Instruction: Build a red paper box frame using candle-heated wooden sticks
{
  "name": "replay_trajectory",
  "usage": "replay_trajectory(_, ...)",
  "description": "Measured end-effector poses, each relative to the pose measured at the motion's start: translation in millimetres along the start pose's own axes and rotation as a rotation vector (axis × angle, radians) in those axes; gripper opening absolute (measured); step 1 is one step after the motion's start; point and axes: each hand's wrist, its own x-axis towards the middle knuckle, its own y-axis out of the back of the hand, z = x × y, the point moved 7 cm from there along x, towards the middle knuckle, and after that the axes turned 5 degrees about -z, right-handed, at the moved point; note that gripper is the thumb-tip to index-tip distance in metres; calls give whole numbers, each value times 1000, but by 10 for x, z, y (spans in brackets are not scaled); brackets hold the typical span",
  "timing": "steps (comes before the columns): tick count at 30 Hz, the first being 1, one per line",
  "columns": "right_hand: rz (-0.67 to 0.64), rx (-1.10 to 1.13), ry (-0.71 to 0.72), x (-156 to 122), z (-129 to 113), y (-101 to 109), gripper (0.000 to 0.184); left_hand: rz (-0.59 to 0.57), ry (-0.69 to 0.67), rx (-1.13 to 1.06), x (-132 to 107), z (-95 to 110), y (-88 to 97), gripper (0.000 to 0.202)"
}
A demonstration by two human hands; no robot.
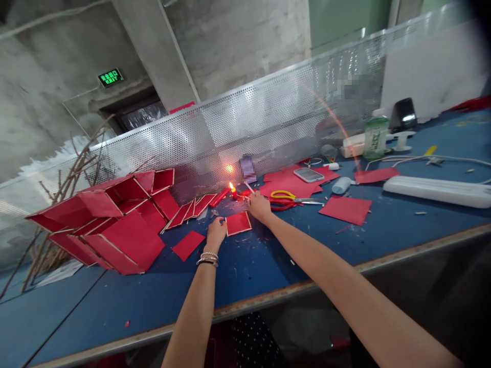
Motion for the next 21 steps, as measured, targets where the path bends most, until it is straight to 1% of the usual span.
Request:
replay_trajectory(3, -5, 25, 14, 2, 2, 15, 28, 6, -11, -31, -20, -3, -2, 16)
replay_trajectory(5, -3, 48, 50, 4, -27, 31, 27, 44, -23, -86, -48, 20, 37, 11)
replay_trajectory(8, -3, 98, 164, -2, -161, 36, 25, 115, -65, -225, -89, 112, 118, 7)
replay_trajectory(10, -7, 153, 275, -22, -315, 24, 25, 126, -109, -291, -99, 205, 141, 5)
replay_trajectory(12, -27, 211, 390, -62, -498, -1, 26, 120, -144, -344, -96, 282, 141, 11)
replay_trajectory(15, -67, 238, 510, -148, -748, -30, 26, 119, -149, -465, -84, 306, 128, 24)
replay_trajectory(18, -97, 235, 539, -223, -879, -19, 29, 133, -142, -574, -78, 262, 126, 31)
replay_trajectory(21, -102, 255, 562, -266, -911, 20, 31, 184, -90, -643, -68, 159, 150, 29)
